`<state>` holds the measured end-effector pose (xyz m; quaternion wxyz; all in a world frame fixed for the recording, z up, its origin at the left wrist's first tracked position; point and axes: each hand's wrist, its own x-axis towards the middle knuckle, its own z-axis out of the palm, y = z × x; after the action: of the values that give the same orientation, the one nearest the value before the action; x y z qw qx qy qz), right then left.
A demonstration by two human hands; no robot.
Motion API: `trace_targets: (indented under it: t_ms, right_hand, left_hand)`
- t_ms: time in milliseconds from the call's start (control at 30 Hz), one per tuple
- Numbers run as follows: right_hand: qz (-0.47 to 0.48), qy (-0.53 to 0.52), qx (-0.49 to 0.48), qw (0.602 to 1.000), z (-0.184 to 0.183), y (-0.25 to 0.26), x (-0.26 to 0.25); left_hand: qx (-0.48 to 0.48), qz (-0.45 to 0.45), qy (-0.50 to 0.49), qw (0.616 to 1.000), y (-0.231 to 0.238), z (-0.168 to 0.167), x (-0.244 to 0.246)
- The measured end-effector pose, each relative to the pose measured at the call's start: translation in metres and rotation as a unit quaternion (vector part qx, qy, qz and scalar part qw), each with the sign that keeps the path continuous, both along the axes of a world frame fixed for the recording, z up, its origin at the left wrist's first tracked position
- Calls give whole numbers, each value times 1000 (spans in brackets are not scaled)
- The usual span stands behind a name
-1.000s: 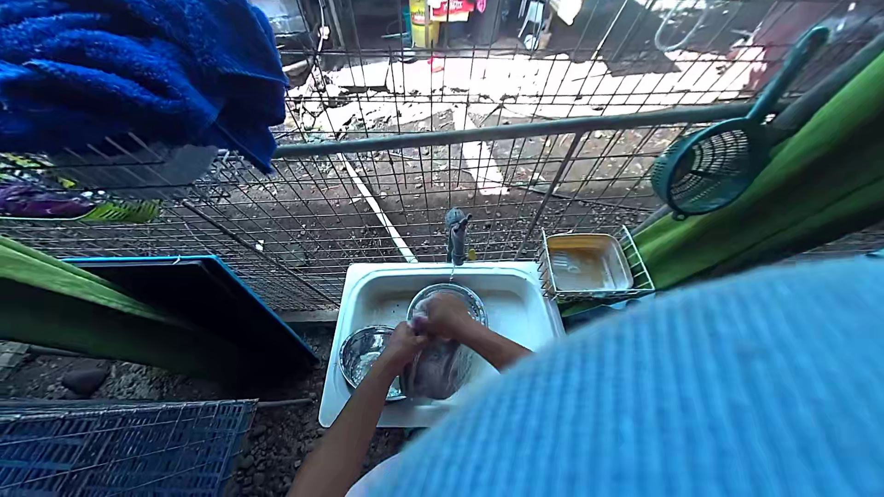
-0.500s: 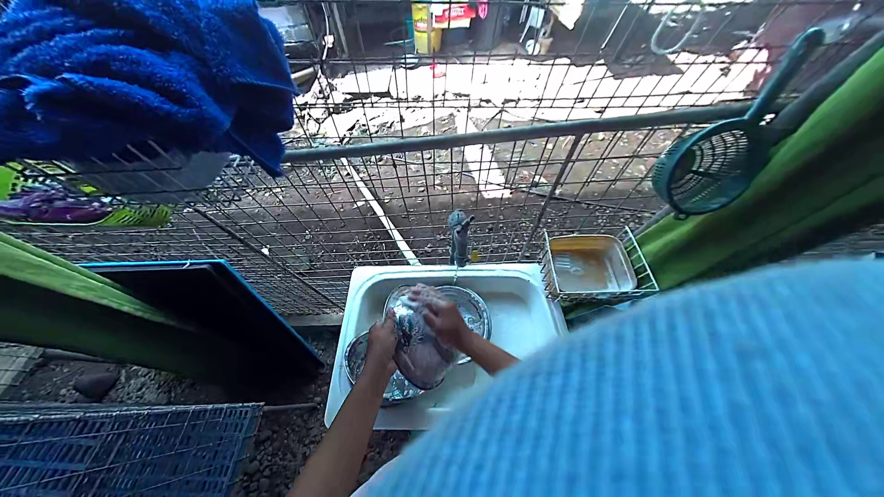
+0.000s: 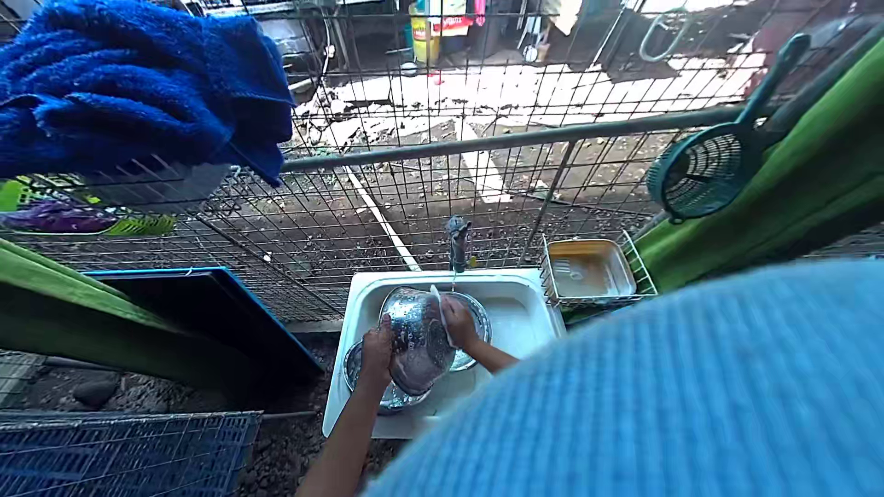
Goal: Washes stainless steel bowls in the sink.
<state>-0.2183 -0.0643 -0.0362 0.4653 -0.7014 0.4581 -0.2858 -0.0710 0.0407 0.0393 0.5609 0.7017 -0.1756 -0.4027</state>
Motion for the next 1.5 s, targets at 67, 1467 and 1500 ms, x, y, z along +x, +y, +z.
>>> trace_targets:
  t_ms: [67, 1467, 1500]
  right_hand:
    - [27, -4, -115, 993, -11, 39, 9]
    - [138, 123, 154, 971, 22, -72, 2]
    - [95, 99, 192, 972, 36, -70, 7]
  left_hand:
    - [-8, 26, -1, 1000, -4, -1, 5]
    - [-38, -363, -98, 926, -18, -59, -14]
    - [-49, -342, -97, 933, -23, -57, -22]
